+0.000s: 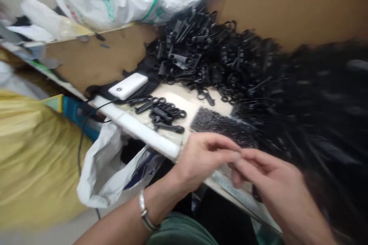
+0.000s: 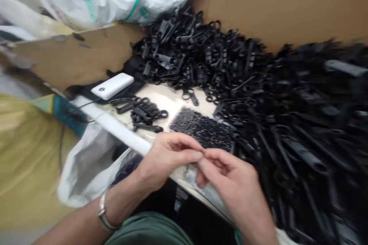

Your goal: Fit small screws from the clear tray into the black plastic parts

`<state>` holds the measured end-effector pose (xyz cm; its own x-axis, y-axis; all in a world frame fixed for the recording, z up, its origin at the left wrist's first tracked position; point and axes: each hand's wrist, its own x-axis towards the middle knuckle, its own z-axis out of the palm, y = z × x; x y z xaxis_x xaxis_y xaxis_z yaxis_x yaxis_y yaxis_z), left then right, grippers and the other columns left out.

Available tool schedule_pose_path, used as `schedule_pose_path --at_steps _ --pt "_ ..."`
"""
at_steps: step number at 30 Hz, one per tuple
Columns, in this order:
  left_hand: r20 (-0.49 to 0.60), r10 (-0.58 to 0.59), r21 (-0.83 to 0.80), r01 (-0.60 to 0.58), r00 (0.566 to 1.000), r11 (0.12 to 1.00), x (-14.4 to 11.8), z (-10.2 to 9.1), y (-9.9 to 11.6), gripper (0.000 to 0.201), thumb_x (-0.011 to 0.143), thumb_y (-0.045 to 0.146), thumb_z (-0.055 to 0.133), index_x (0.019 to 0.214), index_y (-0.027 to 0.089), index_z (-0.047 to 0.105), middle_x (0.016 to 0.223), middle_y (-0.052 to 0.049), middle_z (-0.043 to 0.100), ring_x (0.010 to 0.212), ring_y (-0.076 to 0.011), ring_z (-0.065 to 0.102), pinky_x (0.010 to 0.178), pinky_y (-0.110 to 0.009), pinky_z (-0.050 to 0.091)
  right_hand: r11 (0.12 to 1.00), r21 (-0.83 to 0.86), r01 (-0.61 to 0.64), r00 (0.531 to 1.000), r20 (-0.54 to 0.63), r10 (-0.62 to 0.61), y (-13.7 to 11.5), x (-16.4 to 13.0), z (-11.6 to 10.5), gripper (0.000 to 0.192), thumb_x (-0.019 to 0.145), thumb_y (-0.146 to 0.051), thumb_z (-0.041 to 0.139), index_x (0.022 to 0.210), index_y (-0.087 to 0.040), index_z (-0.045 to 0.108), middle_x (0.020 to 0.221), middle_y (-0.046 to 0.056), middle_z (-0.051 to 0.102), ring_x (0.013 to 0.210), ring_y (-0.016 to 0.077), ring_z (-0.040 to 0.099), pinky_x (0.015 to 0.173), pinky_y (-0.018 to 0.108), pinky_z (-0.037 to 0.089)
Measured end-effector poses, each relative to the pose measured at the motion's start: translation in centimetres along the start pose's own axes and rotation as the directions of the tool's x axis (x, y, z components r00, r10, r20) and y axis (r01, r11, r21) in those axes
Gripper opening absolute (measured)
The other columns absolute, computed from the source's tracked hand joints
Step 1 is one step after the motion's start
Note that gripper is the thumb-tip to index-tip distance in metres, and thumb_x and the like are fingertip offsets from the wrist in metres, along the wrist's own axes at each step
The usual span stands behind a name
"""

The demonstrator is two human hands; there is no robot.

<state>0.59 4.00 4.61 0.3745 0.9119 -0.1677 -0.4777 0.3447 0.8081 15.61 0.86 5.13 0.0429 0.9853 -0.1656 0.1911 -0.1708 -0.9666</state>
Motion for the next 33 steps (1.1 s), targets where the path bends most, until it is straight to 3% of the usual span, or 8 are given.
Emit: schedule_pose_path --at_steps 3,7,10,13,16,19,24,33 --pt "0.089 -0.015 -0.124 0.026 0.996 0.992 -0.3 0.2 -0.7 0.031 0.058 0.035 0.083 0.073 0.011 0.069 0.055 -0.002 0.062 0.053 -0.0142 0.06 0.064 -0.031 0.051 0.989 0.108 -0.099 0.994 0.047 0.094 1.5 -0.1 -0.6 0.019 0.074 -0.046 0.073 0.076 -0.027 0.072 0.05 0.005 0.053 0.047 0.0144 0.053 0.04 0.021 0.044" --pt "0.015 0.033 -0.175 -0.03 0.999 0.984 -0.4 -0.1 -1.4 0.028 0.057 0.033 0.084 0.071 0.013 0.071 0.065 -0.002 0.064 0.061 -0.0104 0.059 0.071 -0.026 0.05 0.929 0.261 -0.261 0.964 0.127 0.235 2.5 0.0 -0.2 0.016 0.074 -0.042 0.073 0.076 -0.026 0.07 0.047 0.001 0.041 0.041 0.0109 0.041 0.036 0.022 0.04" --pt "-0.018 0.036 -0.165 -0.039 0.999 0.986 -0.7 -0.3 -1.3 0.02 0.06 0.027 0.082 0.072 0.013 0.073 0.064 -0.002 0.065 0.062 -0.0102 0.06 0.069 -0.024 0.05 0.904 0.358 -0.233 0.972 0.112 0.206 1.8 -0.2 0.8 0.023 0.071 -0.04 0.076 0.07 -0.019 0.066 0.048 -0.002 0.036 0.041 0.0076 0.032 0.034 0.019 0.035" --pt "-0.052 0.048 -0.145 -0.055 0.997 0.988 -0.9 -0.7 -1.1 0.012 0.065 0.018 0.079 0.074 0.013 0.074 0.071 -0.004 0.071 0.066 -0.011 0.063 0.071 -0.024 0.051 0.915 0.382 -0.129 0.992 0.045 0.121 1.1 -0.5 1.8 0.025 0.074 -0.039 0.076 0.073 -0.016 0.066 0.051 -0.002 0.043 0.043 0.0077 0.038 0.038 0.019 0.038" --pt "-0.071 0.029 -0.177 -0.041 0.997 0.983 -1.0 -1.2 -1.0 0.009 0.067 0.014 0.078 0.075 0.013 0.073 0.079 -0.006 0.074 0.069 -0.0117 0.066 0.071 -0.023 0.052 0.959 0.279 0.061 0.989 -0.145 -0.02 1.2 -0.9 2.3 0.016 0.079 -0.033 0.074 0.081 -0.019 0.067 0.059 0.0 0.056 0.053 0.0109 0.052 0.052 0.021 0.048" --pt "-0.072 -0.001 -0.196 -0.013 0.997 0.981 -1.1 -1.4 -1.1 0.01 0.068 0.013 0.078 0.076 0.013 0.073 0.079 -0.005 0.074 0.069 -0.0102 0.066 0.069 -0.02 0.052 0.976 0.041 0.212 0.941 -0.279 -0.193 1.3 -1.4 2.3 0.009 0.083 -0.029 0.071 0.09 -0.023 0.069 0.072 0.0 0.063 0.064 0.0122 0.058 0.061 0.022 0.052" --pt "-0.066 -0.016 -0.202 0.002 0.998 0.979 -1.3 -1.1 -1.2 0.01 0.067 0.013 0.079 0.073 0.015 0.073 0.079 -0.005 0.075 0.07 -0.0112 0.067 0.072 -0.022 0.053 0.905 -0.249 0.345 0.873 -0.27 -0.407 0.6 -2.1 2.3 0.002 0.084 -0.024 0.068 0.082 -0.023 0.068 0.095 0.0 0.065 0.073 0.0128 0.061 0.068 0.023 0.054" --pt "-0.089 0.055 -0.111 -0.065 0.995 0.992 -1.5 -0.6 -1.3 0.01 0.067 0.011 0.079 0.072 0.018 0.074 0.08 -0.003 0.075 0.075 -0.0118 0.069 0.077 -0.021 0.054 0.76 -0.498 0.416 0.778 -0.237 -0.582 0.2 -2.5 2.2 0.006 0.088 -0.02 0.063 0.084 -0.022 0.066 0.092 0.0 0.065 0.085 0.0153 0.063 0.074 0.023 0.052"
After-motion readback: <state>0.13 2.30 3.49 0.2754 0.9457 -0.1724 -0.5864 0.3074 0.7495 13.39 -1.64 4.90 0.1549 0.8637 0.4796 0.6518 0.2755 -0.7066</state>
